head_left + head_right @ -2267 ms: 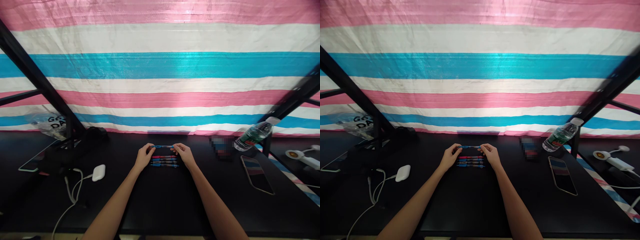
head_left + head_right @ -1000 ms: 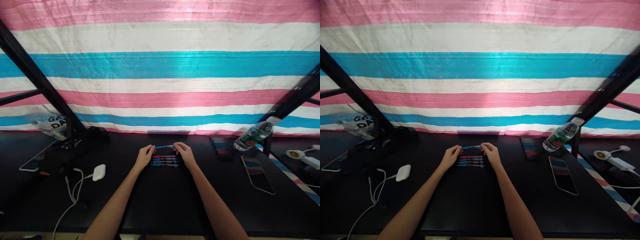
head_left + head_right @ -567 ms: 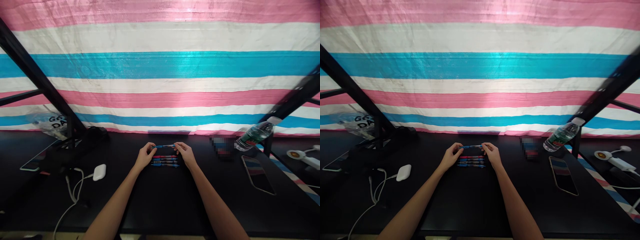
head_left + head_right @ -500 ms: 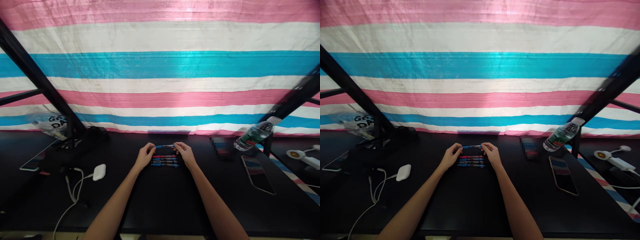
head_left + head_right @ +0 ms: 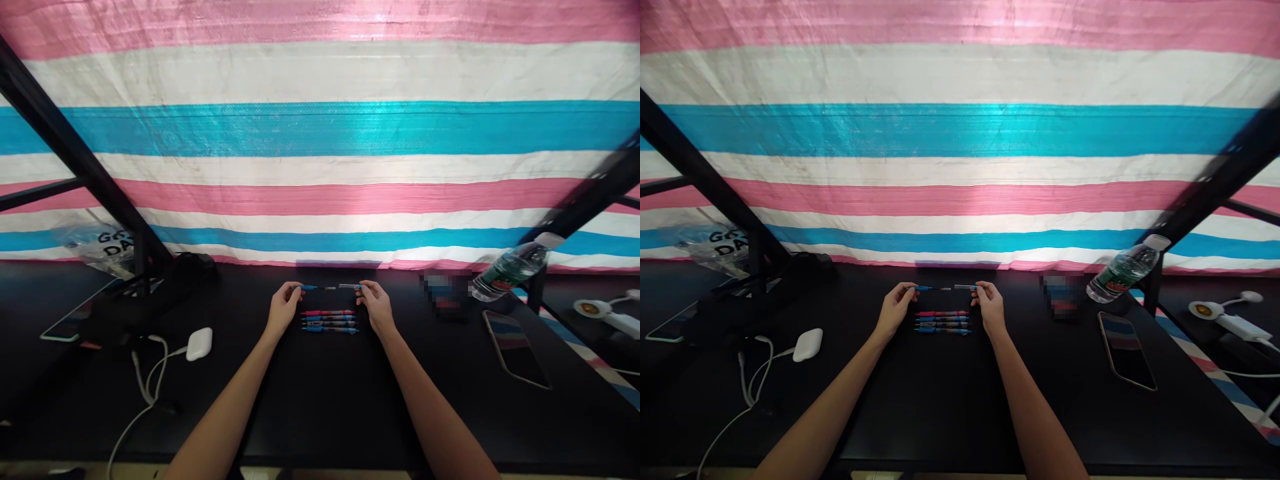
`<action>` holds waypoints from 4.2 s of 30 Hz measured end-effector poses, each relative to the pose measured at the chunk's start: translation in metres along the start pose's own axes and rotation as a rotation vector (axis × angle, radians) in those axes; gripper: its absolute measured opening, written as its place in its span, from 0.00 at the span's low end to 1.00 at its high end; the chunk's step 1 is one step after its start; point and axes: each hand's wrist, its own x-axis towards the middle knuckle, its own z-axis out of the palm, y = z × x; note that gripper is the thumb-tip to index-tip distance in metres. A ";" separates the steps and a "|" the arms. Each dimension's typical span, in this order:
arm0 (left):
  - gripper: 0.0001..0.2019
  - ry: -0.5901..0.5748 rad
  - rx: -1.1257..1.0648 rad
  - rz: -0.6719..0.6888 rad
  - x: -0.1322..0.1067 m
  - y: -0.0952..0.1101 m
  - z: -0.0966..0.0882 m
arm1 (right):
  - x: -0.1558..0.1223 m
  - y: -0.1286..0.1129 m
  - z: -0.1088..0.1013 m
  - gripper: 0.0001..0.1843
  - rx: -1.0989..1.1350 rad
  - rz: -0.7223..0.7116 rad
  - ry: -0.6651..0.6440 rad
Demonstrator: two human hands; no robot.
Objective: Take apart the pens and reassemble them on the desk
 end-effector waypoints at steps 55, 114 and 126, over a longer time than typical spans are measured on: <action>0.14 -0.062 -0.033 -0.012 0.000 -0.008 0.002 | 0.000 -0.005 -0.001 0.21 -0.027 0.008 -0.117; 0.13 -0.072 -0.031 0.025 -0.001 -0.008 0.001 | -0.008 -0.016 -0.008 0.11 -0.821 -0.487 -0.094; 0.10 -0.088 -0.111 0.002 0.001 -0.006 0.001 | -0.014 -0.012 0.001 0.16 -0.581 -0.264 -0.296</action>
